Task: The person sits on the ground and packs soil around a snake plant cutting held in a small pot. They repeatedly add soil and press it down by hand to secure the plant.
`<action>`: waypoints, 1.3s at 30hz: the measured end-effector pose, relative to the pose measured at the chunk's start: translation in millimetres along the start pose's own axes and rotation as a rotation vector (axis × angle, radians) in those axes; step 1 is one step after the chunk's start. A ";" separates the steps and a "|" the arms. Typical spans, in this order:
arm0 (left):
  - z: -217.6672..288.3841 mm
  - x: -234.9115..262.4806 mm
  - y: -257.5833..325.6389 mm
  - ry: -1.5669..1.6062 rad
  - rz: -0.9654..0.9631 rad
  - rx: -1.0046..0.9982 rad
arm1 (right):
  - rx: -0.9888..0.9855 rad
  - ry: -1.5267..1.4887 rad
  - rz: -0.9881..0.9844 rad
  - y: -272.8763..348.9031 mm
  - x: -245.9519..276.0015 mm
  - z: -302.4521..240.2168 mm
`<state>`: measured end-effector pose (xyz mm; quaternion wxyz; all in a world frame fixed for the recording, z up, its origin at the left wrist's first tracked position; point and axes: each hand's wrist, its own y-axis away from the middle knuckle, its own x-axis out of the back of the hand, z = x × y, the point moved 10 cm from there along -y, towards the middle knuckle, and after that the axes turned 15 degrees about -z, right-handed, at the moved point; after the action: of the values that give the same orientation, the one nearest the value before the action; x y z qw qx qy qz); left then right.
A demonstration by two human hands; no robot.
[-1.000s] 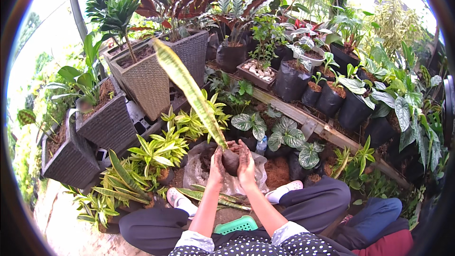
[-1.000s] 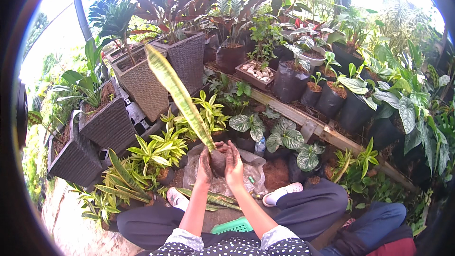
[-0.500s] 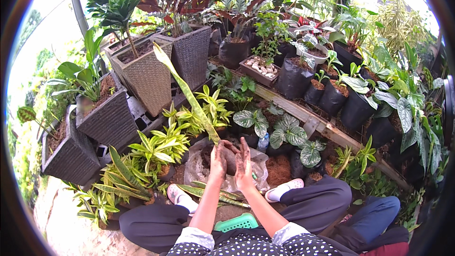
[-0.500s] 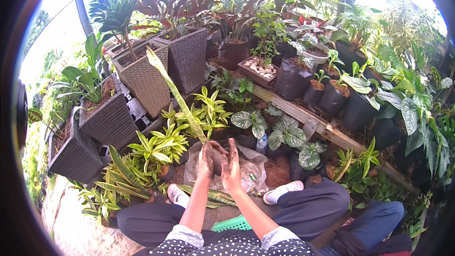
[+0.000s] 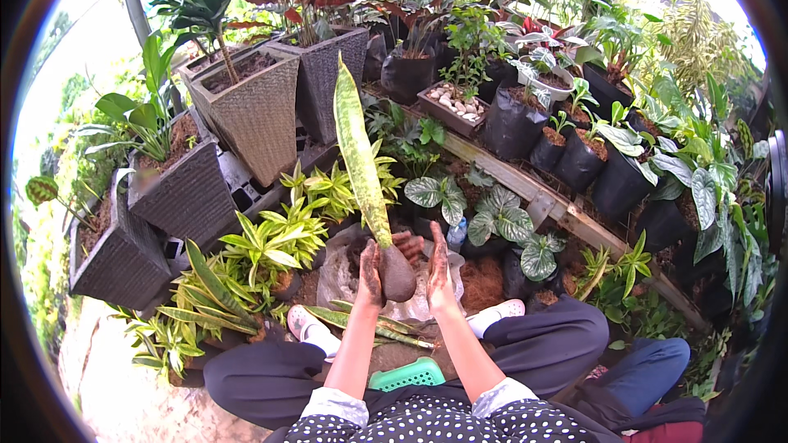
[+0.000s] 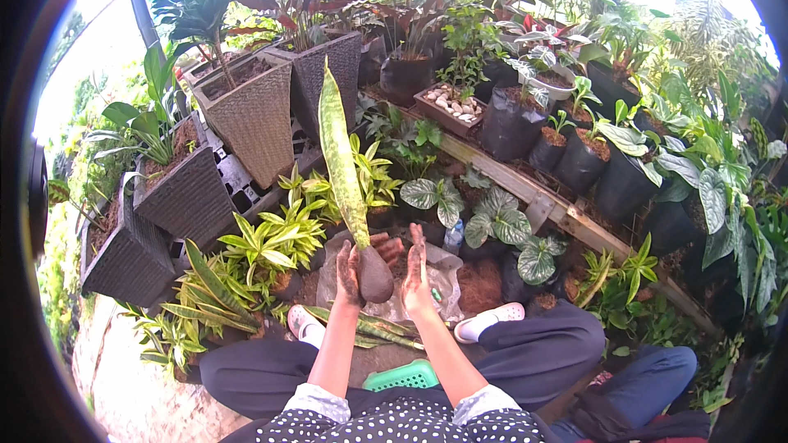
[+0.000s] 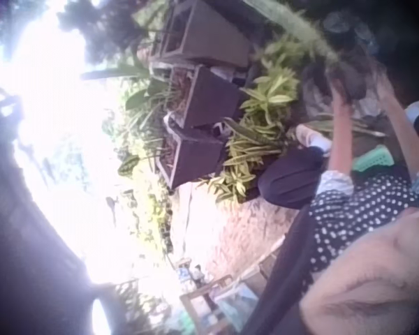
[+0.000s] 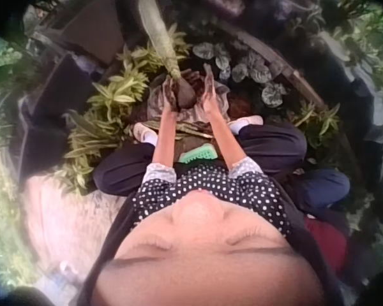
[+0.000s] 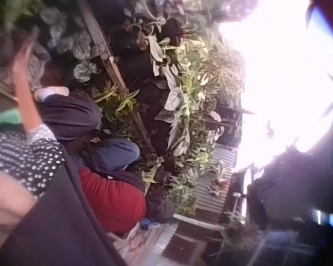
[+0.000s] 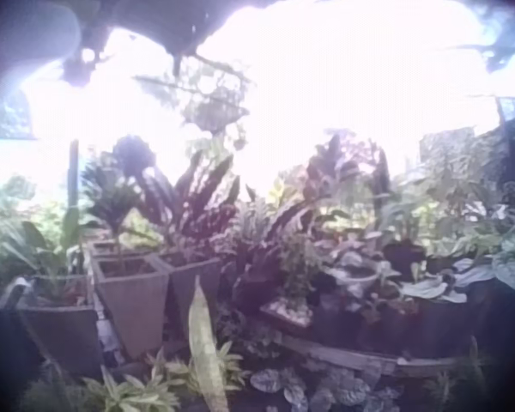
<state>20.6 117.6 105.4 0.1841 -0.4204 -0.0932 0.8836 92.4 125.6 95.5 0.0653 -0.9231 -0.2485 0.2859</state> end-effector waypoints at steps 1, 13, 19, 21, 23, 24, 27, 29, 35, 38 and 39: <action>-1.9 7.6 1.4 -0.054 0.056 -0.019 | 0.067 0.036 -0.077 -3.3 -8.7 -3.5; -18.1 33.4 33.2 -0.181 0.132 0.078 | 0.095 0.276 -0.288 12.3 -49.8 -48.0; -41.1 72.0 31.7 0.088 0.231 0.043 | 0.045 0.889 -0.013 11.3 -3.6 -10.8; -54.4 97.6 48.1 0.205 0.385 0.091 | 0.025 1.040 -0.059 12.0 -9.5 -12.0; -75.5 128.8 65.0 0.186 0.646 0.073 | 0.037 1.186 -0.196 13.0 -35.3 -2.1; -81.7 162.6 82.4 0.075 0.738 -0.020 | 0.030 1.205 -0.217 14.4 -42.1 13.0; -71.8 113.6 61.3 0.075 0.610 0.149 | -0.080 0.964 -0.097 14.2 3.5 39.6; -66.5 125.2 65.6 -0.028 0.598 0.151 | -0.022 0.718 -0.124 16.8 16.3 52.3; -80.4 170.7 87.8 -0.067 0.532 0.327 | -0.271 0.432 0.211 37.8 126.1 105.1; -90.7 192.1 96.3 -0.125 0.551 0.363 | -0.315 0.686 0.303 37.5 168.2 110.1; -96.5 191.2 94.0 0.005 0.518 0.288 | -0.328 0.649 0.324 37.9 183.4 123.1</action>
<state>-38.2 109.7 -120.8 0.0107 -0.4018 0.1441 0.9042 170.1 181.1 -107.3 -0.0539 -0.9910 -0.1086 -0.0575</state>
